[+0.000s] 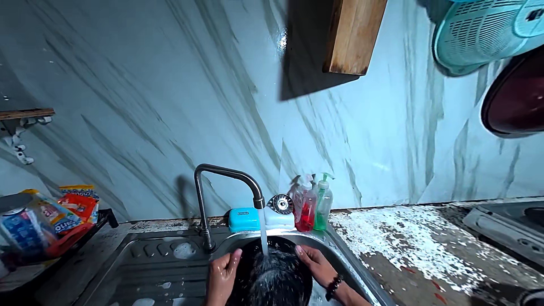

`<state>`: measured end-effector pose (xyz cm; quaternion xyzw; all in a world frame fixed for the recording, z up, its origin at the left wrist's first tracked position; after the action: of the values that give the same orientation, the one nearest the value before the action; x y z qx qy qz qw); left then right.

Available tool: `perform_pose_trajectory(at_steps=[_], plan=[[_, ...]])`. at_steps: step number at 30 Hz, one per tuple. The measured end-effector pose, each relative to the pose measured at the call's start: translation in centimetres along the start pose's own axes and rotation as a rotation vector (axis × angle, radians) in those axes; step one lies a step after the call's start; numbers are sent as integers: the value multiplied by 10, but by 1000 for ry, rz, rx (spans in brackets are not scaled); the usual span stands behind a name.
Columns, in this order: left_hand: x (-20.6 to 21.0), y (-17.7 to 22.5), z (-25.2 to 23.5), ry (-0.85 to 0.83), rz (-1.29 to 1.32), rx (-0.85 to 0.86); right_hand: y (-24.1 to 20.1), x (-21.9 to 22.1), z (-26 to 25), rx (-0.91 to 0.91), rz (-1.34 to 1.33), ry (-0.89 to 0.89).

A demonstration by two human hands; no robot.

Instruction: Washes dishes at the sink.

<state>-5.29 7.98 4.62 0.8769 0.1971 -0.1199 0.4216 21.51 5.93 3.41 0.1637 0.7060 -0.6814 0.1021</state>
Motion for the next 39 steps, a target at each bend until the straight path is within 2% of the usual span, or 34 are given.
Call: perform_pose_trajectory(at_steps=[1, 3, 7, 10, 12, 13, 14, 15, 16, 18, 19, 20, 23, 25, 28, 29, 32, 34, 35, 37, 39], plan=[[4, -2, -4, -48, -99, -112, -1, 0, 9, -22, -68, 10], [20, 0, -10, -162, -129, -378, -8, 3, 26, -32, -152, 29], [73, 24, -6, -165, -69, -468, -22, 7, 52, -13, -77, 148], [107, 68, 10, -247, -91, -286, -23, 17, 65, 69, -127, 283], [120, 90, 20, -186, -108, 24, -20, 21, 70, 122, -204, 389], [122, 90, 20, -170, -66, 126, -21, 20, 73, 133, -220, 421], [122, 82, 17, -199, 8, 129, -23, 19, 76, 135, -222, 433], [122, 67, 12, -262, 85, 19, -26, 17, 78, 137, -207, 438], [120, 48, 6, -305, 154, -161, -30, 15, 80, 140, -185, 440], [114, 20, 0, -263, 210, -471, -36, 17, 81, 157, -151, 433], [113, 20, 2, -271, 172, -518, -38, 18, 81, 166, -144, 431], [111, 28, 4, -266, 125, -467, -38, 19, 78, 163, -135, 435], [109, 65, 10, -203, 95, -58, -42, 21, 66, 140, -136, 447], [106, 53, 7, -198, 123, -75, -46, 23, 63, 154, -143, 428], [90, 9, -2, -27, 140, -300, -56, 24, 60, 106, -94, 405], [85, -8, 2, 9, 200, -429, -61, 25, 58, 72, -61, 388], [85, -34, 41, 21, 569, -937, -80, 36, 45, -5, 54, 242], [97, -37, 75, 33, 804, -1301, -96, 48, 33, 16, 172, 48], [103, -35, 87, 35, 898, -1409, -104, 56, 27, 44, 252, -71], [108, -23, 96, 38, 1014, -1494, -119, 71, 18, 100, 409, -267], [108, -13, 98, 55, 1071, -1528, -130, 85, 10, 116, 578, -376]])
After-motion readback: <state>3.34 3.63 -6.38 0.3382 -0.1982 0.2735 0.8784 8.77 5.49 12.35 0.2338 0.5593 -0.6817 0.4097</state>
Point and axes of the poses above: each hand's wrist, its own z-axis away from the middle knuckle, its own x-axis out of the palm, y = z × x, the point moved 7 cm from there along -z, towards the middle knuckle, and after that the axes turned 6 degrees about x, right-handed, at the moved point
